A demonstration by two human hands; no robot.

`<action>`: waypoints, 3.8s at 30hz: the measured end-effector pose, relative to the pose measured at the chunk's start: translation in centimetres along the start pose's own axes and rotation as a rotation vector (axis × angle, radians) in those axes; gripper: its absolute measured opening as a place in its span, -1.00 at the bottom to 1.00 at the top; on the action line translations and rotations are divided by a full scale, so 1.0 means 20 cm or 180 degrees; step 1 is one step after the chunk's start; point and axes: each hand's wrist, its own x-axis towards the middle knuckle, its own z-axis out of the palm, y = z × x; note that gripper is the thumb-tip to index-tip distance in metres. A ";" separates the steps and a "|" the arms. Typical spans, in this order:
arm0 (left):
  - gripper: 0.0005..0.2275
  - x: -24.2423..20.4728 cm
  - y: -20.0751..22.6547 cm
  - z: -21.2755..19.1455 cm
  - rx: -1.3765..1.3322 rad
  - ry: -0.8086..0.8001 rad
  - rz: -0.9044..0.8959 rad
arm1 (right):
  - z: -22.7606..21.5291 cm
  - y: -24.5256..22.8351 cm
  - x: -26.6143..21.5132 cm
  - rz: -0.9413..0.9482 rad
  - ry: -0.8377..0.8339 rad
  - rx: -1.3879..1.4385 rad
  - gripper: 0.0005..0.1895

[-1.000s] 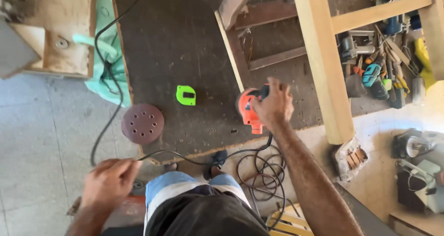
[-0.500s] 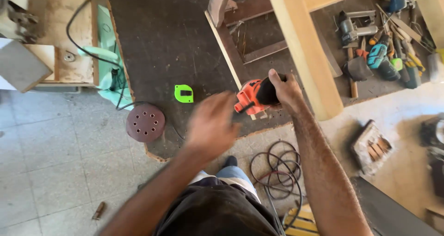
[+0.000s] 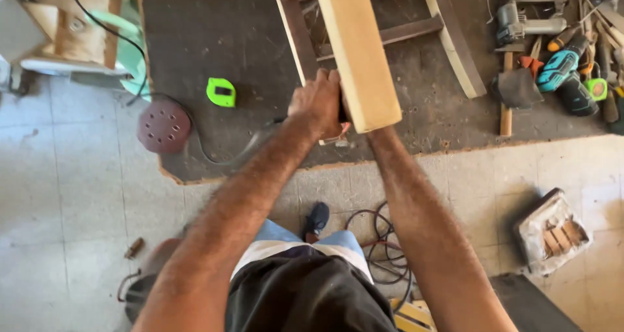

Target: The person uses an electric sander to smooth the surface of a wooden chair frame. They move the sander along the legs and crossbars of the chair, repositioning the frame as needed to access different areas.

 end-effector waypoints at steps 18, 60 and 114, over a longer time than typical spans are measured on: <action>-0.51 -0.34 0.23 -0.09 0.0014 -0.0068 -0.0252 | -0.04 0.05 -0.21 -0.0247 -0.0371 0.0333 -0.58; -0.52 -0.25 0.22 -0.13 -0.0042 -0.0001 -0.0404 | -0.04 0.05 -0.10 -0.0430 -0.0459 0.0805 -0.64; -0.25 -0.03 0.25 0.06 0.0775 0.1317 0.1044 | 1.34 2.29 -2.70 0.3206 -0.1683 0.0865 -0.58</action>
